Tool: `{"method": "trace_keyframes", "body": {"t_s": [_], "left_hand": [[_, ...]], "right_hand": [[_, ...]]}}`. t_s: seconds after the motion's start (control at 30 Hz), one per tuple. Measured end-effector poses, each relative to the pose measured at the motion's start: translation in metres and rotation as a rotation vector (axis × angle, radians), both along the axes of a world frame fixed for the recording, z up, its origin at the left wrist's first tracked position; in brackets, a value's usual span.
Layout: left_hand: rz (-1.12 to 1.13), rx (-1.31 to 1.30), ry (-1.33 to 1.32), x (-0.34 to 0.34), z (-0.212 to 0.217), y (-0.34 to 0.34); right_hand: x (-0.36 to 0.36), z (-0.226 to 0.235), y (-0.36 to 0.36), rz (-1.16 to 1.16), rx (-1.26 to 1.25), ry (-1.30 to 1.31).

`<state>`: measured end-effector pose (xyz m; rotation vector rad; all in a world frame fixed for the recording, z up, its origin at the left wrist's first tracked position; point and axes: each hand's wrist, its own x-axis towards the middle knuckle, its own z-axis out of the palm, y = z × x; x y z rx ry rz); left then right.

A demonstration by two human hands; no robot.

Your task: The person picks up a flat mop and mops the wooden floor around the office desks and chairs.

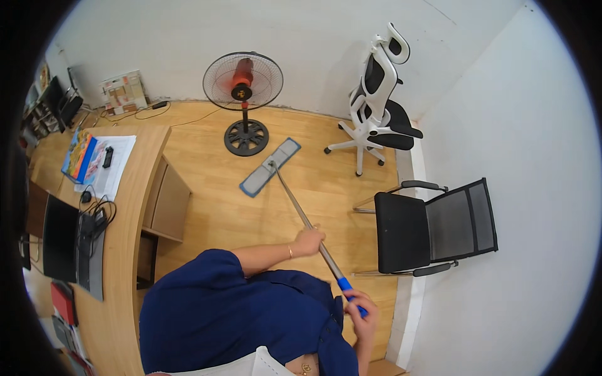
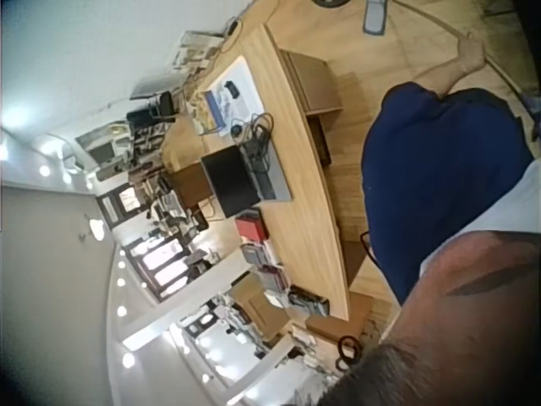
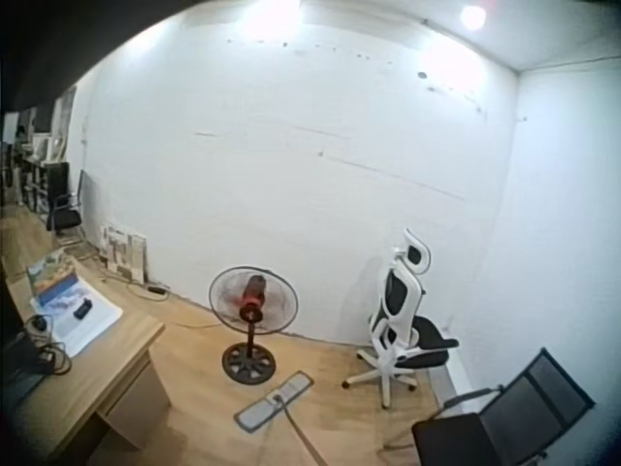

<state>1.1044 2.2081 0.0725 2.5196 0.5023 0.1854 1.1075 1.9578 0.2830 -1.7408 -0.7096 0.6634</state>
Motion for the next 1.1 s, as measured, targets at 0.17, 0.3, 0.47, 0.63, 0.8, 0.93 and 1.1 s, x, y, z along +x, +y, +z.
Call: {"method": "trace_keyframes", "body": {"t_s": [0.17,0.3,0.47,0.63,0.8,0.93,1.1], "left_hand": [[-0.163,-0.192,-0.053,-0.002,0.058,-0.047],[-0.242,-0.249,-0.158,0.005,0.063,-0.043],[-0.157,-0.218,-0.316,0.025,0.009,0.013],[-0.019,-0.179,-0.288,0.060,-0.060,0.126],[0.299,-0.078,0.053,0.078,-0.006,0.183],[0.254,-0.198,0.073,0.076,-0.005,0.192],[0.162,-0.154,0.086,0.061,-0.026,0.172]], "right_hand": [[-0.002,0.068,-0.036,0.007,0.085,-0.130],[-0.020,0.085,-0.013,-0.051,0.109,-0.284],[-0.008,0.050,0.039,-0.064,-0.084,-0.203],[0.021,-0.022,0.146,0.187,0.073,-0.335],[0.056,-0.079,0.252,0.105,0.177,-0.417],[0.072,-0.107,0.277,0.115,0.124,-0.357],[0.058,-0.119,0.237,0.100,0.088,-0.267]]}}
